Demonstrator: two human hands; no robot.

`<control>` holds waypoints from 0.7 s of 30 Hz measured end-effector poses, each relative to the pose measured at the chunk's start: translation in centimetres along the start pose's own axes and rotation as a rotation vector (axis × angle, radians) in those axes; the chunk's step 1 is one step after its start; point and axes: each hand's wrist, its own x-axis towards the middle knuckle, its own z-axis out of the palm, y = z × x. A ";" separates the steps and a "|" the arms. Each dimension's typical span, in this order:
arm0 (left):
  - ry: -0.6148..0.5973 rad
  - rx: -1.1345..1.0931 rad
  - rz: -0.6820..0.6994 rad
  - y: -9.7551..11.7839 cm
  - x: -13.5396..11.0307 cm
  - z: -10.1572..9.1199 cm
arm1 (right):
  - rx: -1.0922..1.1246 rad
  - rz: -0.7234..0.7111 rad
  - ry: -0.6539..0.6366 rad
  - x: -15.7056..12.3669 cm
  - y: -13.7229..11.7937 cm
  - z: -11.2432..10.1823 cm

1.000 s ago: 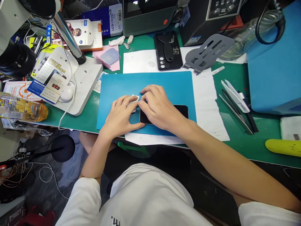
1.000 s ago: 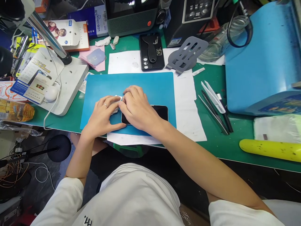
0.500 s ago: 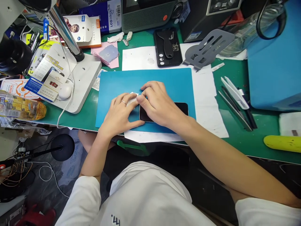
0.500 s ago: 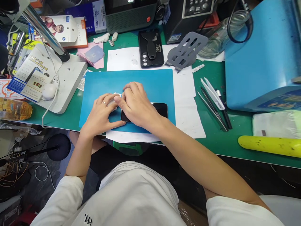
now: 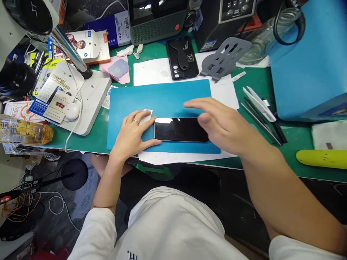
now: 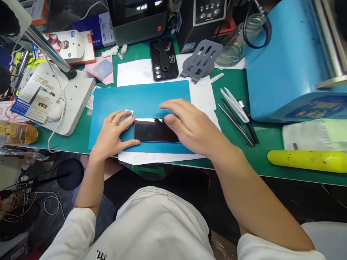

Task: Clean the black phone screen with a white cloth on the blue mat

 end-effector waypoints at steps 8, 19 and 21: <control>-0.013 0.006 -0.006 0.0 0.0 -0.4 | -0.072 0.001 0.026 -4.8 5.7 -0.2; -0.038 0.021 -0.034 -0.1 0.2 -1.2 | -0.043 -0.037 -0.033 -4.7 6.0 -0.1; -0.044 0.024 -0.039 0.0 0.2 -1.3 | -0.031 -0.045 -0.023 -4.7 6.1 0.0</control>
